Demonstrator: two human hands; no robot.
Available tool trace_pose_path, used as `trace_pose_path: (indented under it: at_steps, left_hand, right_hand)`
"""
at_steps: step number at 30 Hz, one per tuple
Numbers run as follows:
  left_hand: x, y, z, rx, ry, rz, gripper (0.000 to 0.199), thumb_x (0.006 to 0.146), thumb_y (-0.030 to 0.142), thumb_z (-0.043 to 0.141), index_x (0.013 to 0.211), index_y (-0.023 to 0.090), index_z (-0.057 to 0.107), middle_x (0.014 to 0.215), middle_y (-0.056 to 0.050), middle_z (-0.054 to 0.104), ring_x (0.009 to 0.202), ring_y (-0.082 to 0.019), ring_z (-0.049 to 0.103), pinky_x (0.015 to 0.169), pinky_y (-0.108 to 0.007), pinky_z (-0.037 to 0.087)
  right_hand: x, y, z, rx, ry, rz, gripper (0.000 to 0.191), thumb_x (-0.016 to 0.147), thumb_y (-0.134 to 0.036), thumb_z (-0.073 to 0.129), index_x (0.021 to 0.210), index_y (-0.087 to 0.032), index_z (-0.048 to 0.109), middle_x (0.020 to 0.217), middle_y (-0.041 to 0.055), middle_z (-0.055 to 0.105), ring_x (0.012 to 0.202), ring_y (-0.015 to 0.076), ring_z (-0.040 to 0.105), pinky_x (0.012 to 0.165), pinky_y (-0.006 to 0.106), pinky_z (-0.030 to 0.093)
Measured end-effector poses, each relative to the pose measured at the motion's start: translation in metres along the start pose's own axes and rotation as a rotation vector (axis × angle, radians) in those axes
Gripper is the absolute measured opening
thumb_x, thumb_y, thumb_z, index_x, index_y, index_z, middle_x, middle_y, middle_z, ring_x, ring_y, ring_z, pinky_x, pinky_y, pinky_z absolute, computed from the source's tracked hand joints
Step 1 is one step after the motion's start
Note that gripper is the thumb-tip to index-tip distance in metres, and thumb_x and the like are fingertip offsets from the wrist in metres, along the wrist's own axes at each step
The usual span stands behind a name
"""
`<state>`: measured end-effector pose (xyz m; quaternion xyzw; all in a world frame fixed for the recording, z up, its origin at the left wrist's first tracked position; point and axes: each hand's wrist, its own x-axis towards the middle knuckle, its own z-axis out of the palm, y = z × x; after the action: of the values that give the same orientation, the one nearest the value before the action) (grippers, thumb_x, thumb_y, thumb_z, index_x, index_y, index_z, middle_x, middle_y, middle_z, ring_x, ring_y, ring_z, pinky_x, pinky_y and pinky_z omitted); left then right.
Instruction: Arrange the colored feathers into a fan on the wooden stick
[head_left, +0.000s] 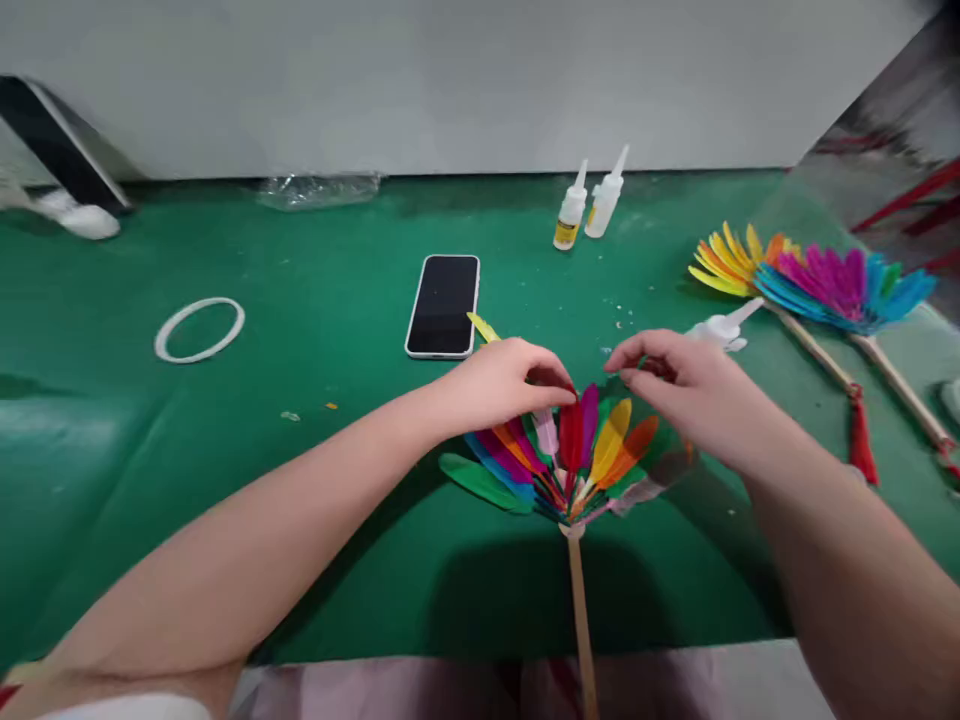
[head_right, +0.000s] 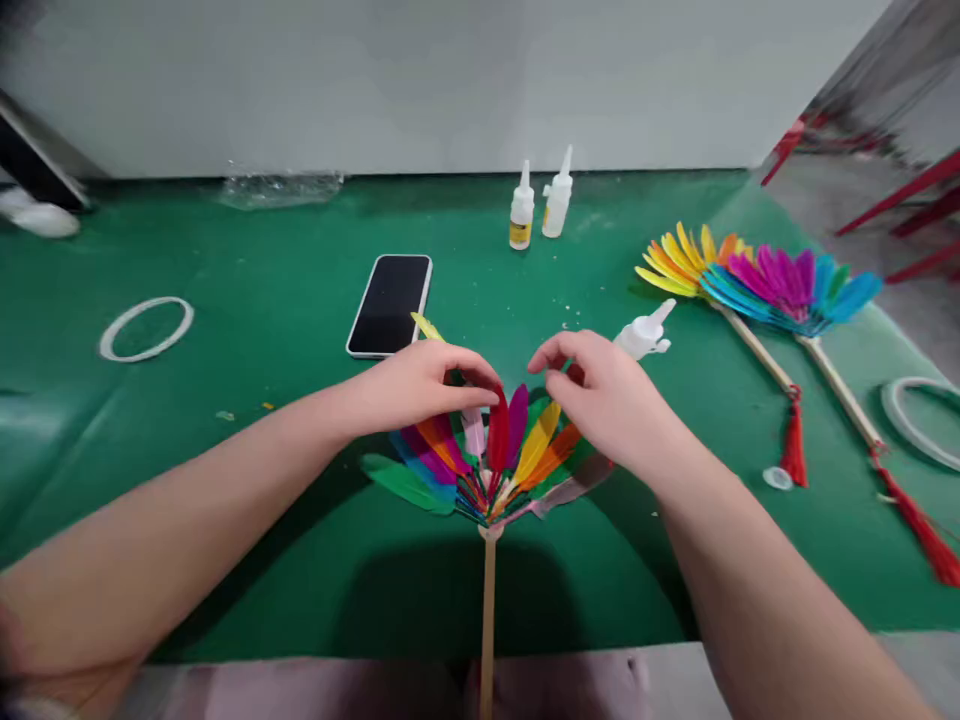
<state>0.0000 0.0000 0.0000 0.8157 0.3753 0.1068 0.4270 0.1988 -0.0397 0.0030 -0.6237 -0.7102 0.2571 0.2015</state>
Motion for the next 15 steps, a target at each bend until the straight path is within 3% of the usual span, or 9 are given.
trace_pose_path:
  at_steps: [4,8,11,15]
  left_hand:
    - [0.01,0.002,0.002,0.023,-0.041,-0.059,0.027,0.07,0.042,0.058,0.075,0.017,0.067,0.066,0.0,0.066,0.06,-0.012,0.057,0.054,-0.022,0.037]
    - [0.015,0.001,0.005,-0.027,-0.043,-0.072,0.031,0.07,0.046,0.057,0.073,0.017,0.065,0.064,0.0,0.064,0.058,-0.011,0.054,0.052,-0.022,0.035]
    - [0.016,-0.001,0.008,-0.033,-0.01,-0.073,0.029,0.07,0.044,0.057,0.07,0.016,0.064,0.062,0.001,0.061,0.056,-0.01,0.051,0.051,-0.022,0.034]
    - [0.016,-0.003,0.013,-0.073,0.016,-0.072,0.025,0.072,0.04,0.056,0.068,0.015,0.062,0.06,0.001,0.059,0.054,-0.009,0.048,0.049,-0.021,0.033]
  right_hand:
    - [-0.004,-0.003,0.004,0.055,-0.03,0.003,0.015,0.078,-0.025,0.049,0.084,-0.018,0.062,0.069,-0.0007,0.057,0.049,0.0063,0.044,0.046,0.018,0.032]
    - [-0.004,-0.002,0.003,0.118,-0.061,0.009,0.02,0.081,-0.032,0.048,0.09,-0.02,0.061,0.071,-0.0006,0.06,0.052,0.0079,0.05,0.049,0.019,0.037]
    - [-0.005,-0.001,0.002,0.003,-0.057,-0.022,0.021,0.08,-0.036,0.05,0.09,-0.022,0.063,0.071,-0.0006,0.06,0.053,0.0084,0.05,0.049,0.02,0.037]
    - [-0.006,0.003,0.006,-0.171,0.007,-0.113,0.029,0.077,-0.042,0.055,0.098,-0.024,0.062,0.089,0.0018,0.062,0.067,0.0121,0.055,0.057,0.023,0.041]
